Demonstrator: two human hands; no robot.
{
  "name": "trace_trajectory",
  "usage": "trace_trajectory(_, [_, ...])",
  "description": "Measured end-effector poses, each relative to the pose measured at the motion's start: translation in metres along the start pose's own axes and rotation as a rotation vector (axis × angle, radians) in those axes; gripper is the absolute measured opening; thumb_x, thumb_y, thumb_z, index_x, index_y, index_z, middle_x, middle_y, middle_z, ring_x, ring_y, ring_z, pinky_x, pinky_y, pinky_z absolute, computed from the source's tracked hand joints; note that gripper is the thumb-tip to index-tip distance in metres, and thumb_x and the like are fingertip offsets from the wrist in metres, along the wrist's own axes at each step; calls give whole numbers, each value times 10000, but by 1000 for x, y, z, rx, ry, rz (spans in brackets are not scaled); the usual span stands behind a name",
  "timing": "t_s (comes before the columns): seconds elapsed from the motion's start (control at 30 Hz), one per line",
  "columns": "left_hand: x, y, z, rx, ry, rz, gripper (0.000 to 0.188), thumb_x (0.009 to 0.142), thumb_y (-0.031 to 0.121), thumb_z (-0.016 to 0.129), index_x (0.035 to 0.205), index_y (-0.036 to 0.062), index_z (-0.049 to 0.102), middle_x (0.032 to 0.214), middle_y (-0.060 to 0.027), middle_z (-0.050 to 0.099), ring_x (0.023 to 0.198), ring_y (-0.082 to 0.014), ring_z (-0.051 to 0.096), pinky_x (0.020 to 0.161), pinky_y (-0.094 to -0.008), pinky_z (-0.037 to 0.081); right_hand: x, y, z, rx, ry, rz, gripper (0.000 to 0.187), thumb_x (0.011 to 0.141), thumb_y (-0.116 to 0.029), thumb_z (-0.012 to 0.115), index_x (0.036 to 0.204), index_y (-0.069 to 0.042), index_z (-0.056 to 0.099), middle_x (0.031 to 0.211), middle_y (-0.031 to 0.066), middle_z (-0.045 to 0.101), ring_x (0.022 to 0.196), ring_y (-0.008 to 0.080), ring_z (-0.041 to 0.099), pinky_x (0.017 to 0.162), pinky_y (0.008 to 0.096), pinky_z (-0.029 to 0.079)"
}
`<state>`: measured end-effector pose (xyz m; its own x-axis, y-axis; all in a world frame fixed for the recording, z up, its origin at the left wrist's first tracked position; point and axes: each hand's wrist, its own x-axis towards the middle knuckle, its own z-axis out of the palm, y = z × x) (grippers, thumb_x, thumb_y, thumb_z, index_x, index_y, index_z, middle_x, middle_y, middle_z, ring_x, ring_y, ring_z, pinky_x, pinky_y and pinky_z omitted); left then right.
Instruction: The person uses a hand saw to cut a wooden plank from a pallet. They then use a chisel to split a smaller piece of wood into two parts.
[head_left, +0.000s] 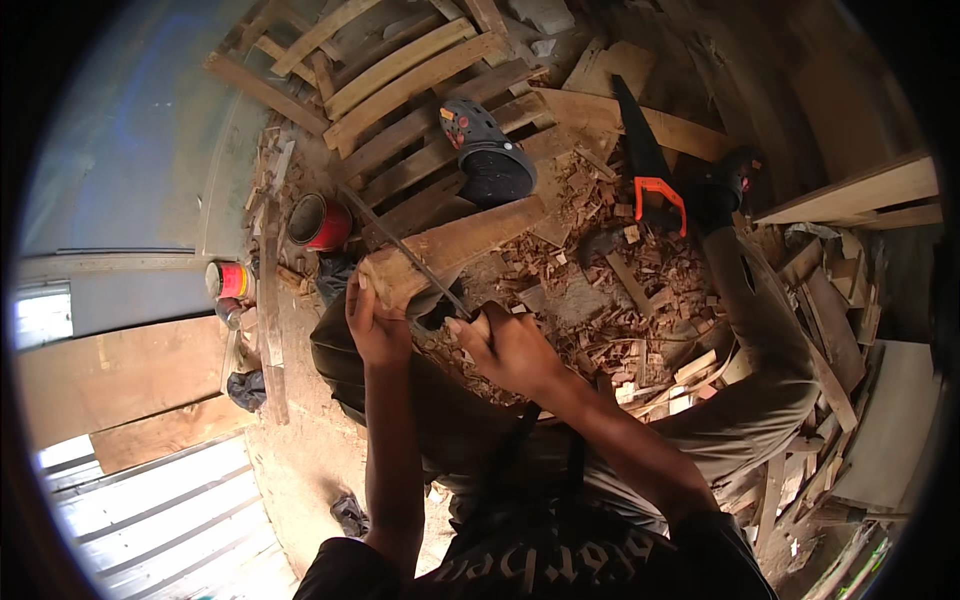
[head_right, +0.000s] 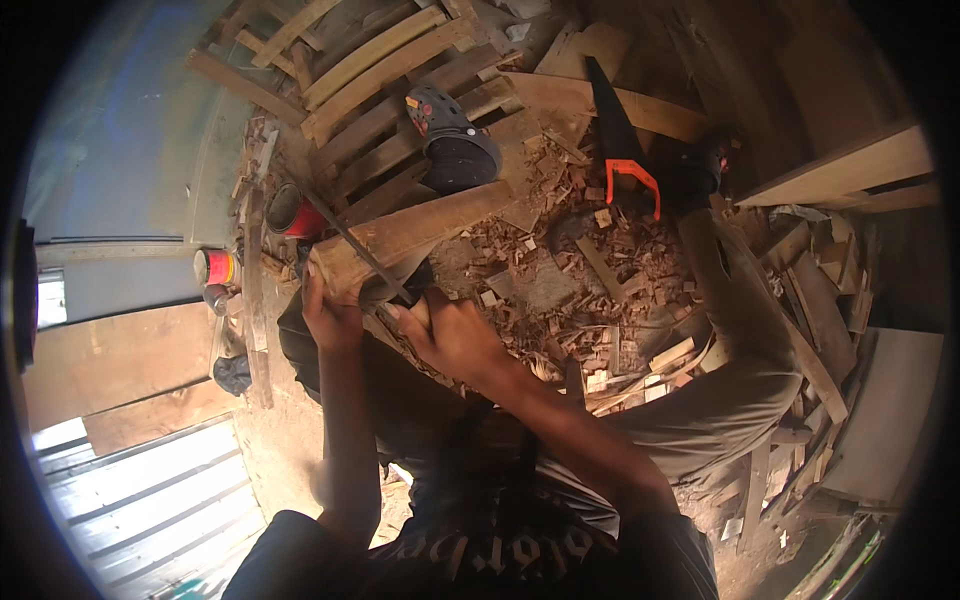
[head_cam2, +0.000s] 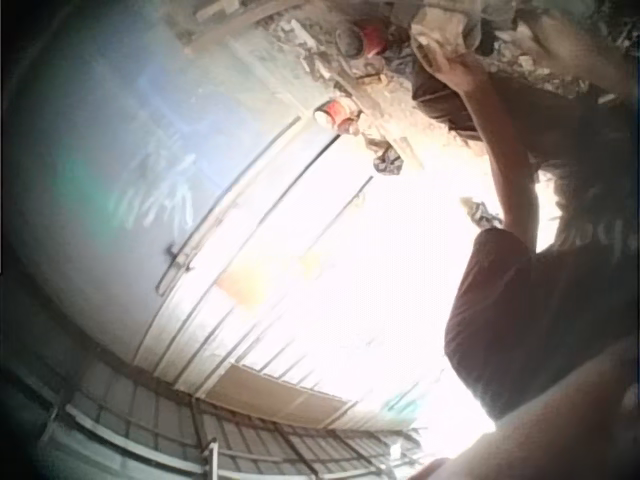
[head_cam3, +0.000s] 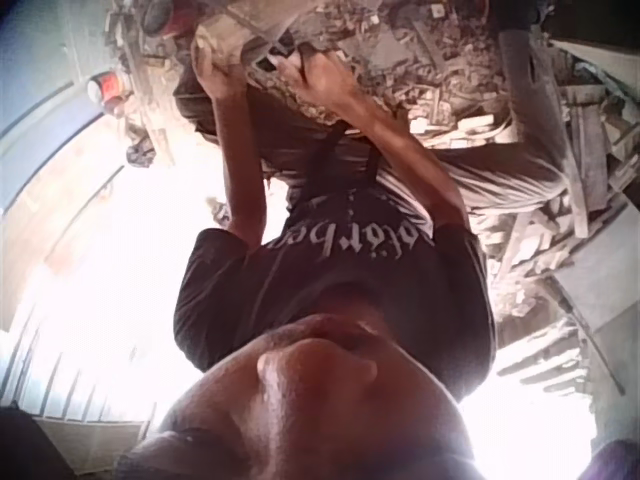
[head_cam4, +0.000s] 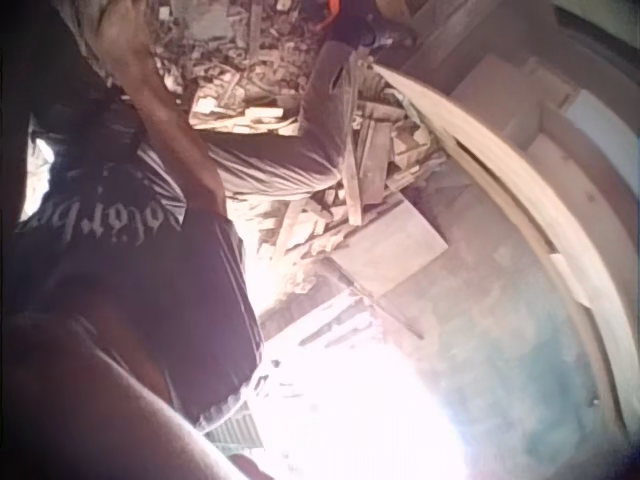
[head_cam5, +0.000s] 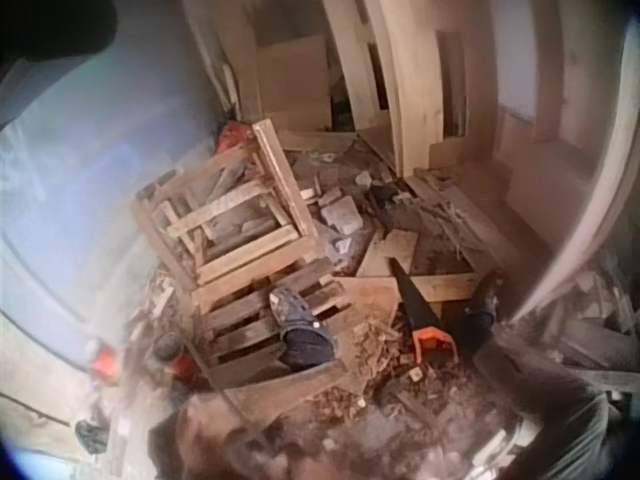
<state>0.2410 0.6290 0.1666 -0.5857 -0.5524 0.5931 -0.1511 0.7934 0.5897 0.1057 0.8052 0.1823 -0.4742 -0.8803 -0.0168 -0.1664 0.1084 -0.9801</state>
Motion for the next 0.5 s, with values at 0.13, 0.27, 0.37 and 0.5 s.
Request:
trace_trajectory(0.13, [8, 23, 3, -982, 141, -652, 427, 1074, 257, 420, 1367, -52, 457, 1362, -162, 498, 1259, -285, 536, 1020, -418, 513, -7, 0, -19, 137, 102, -32, 372, 995, -331, 615, 915, 30, 579, 598, 75, 570, 536, 209, 572, 480, 364, 441])
trace_trajectory(0.27, [0, 9, -2, -913, 234, -707, 467, 1080, 314, 399, 1376, -43, 459, 1376, -151, 495, 1284, -274, 519, 1019, -435, 515, -13, 39, -53, 114, 237, 53, 396, 1046, -360, 536, 850, -17, 562, 560, -51, 476, 484, 48, 436, 408, 268, 309])
trace_trajectory(0.37, [4, 12, -6, -892, 260, -754, 506, 1082, 366, 368, 1388, -28, 451, 1376, -143, 502, 1284, -281, 521, 1058, -454, 473, -29, 86, -83, -161, 273, 277, 564, 1031, -469, 516, 719, 1, 529, 531, 81, 497, 477, 195, 490, 496, 399, 421])
trace_trajectory(0.5, [6, 18, 5, -1022, 289, -702, 529, 1085, 394, 332, 1419, -7, 416, 1406, -151, 493, 1320, -283, 488, 1113, -467, 396, -59, 161, -97, -358, 371, 340, 533, 1030, -456, 516, 778, 12, 557, 588, 144, 550, 542, 297, 592, 526, 446, 456])
